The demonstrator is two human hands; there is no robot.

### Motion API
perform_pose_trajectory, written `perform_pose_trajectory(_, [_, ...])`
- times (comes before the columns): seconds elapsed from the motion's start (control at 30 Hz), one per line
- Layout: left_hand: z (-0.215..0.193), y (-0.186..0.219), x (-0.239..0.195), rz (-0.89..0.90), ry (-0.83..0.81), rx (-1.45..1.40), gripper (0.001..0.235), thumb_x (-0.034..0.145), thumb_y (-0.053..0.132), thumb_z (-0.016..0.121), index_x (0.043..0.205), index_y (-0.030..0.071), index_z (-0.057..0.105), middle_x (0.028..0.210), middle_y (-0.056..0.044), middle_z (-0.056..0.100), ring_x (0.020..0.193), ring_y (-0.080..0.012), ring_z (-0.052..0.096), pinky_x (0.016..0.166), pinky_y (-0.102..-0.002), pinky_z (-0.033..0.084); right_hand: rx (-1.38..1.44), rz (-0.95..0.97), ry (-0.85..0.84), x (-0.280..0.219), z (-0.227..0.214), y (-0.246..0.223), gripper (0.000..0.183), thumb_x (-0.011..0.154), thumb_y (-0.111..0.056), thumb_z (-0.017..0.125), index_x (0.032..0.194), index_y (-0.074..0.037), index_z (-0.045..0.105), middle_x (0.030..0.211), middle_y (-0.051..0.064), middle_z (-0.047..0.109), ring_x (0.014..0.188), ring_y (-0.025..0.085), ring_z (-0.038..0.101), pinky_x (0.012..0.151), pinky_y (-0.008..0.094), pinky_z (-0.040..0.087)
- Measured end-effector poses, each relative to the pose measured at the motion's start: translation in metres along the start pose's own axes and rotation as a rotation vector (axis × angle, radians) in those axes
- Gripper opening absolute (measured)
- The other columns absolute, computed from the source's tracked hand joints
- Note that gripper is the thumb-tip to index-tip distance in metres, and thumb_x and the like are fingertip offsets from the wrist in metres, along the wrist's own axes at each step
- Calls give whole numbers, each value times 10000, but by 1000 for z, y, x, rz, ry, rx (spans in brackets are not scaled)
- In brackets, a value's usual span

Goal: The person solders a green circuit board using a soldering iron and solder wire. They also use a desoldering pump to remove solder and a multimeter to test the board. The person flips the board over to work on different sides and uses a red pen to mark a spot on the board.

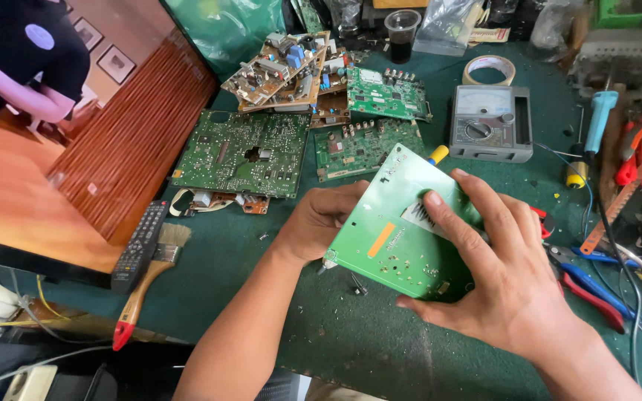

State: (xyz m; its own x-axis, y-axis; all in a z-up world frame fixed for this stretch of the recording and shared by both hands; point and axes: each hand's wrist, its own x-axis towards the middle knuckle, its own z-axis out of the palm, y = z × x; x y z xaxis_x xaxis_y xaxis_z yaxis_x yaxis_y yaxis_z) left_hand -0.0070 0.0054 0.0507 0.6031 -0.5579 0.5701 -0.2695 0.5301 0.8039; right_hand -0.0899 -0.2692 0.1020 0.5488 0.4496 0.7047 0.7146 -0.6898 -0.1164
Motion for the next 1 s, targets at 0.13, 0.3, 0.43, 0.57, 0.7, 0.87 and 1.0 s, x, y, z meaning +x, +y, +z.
perform_pose_trajectory(0.13, [-1,-9,-1,31,-1,24,372,1052,216,821,1395,110,727,1511,-123,666,1401,-283,663,1143,-517,591,39,24,-18,1,3,5,1201,732,-793,802,1629,-86,430,1623,346,448,1433,505,536,1130,603,435])
perform_pose_trajectory(0.3, [0,-12,-4,43,30,64,575,1062,305,816,1522,35,603,1528,-160,645,1383,-303,677,1112,-500,636,189,72,-63,5,2,2,1255,728,-762,793,1648,-42,337,1628,339,387,1504,507,469,1145,616,411])
perform_pose_trajectory(0.43, [17,-14,-3,10,80,40,631,994,293,864,1480,-17,607,1507,-176,651,1339,-273,690,1066,-454,626,257,132,-69,4,4,6,1307,648,-751,835,1620,-32,338,1642,326,394,1541,475,441,1206,602,368])
perform_pose_trajectory(0.57, [25,-14,0,40,52,104,704,991,376,858,1513,2,570,1535,-162,607,1427,-318,636,1236,-491,568,322,200,-107,0,10,10,1311,603,-671,922,1582,-17,347,1596,278,447,1547,443,424,1243,573,385])
perform_pose_trajectory(0.7, [37,-8,4,0,65,232,654,966,359,844,1472,34,587,1407,-154,662,1308,-303,702,1163,-435,617,414,216,-123,3,11,11,1342,615,-694,865,1610,-2,289,1656,279,387,1588,458,381,1258,573,373])
perform_pose_trajectory(0.87, [54,-17,7,-16,123,204,543,948,172,849,1416,27,615,1346,-119,681,1239,-248,710,1135,-397,609,440,259,-128,-2,15,20,1310,620,-583,943,1620,-16,315,1642,215,430,1550,362,450,1257,489,391])
perform_pose_trajectory(1.0, [55,-18,7,14,132,162,564,959,279,851,1397,15,614,1349,-115,695,1237,-222,700,1139,-391,602,433,207,-101,2,12,18,1255,663,-568,930,1634,-24,351,1645,230,453,1567,413,444,1271,540,400])
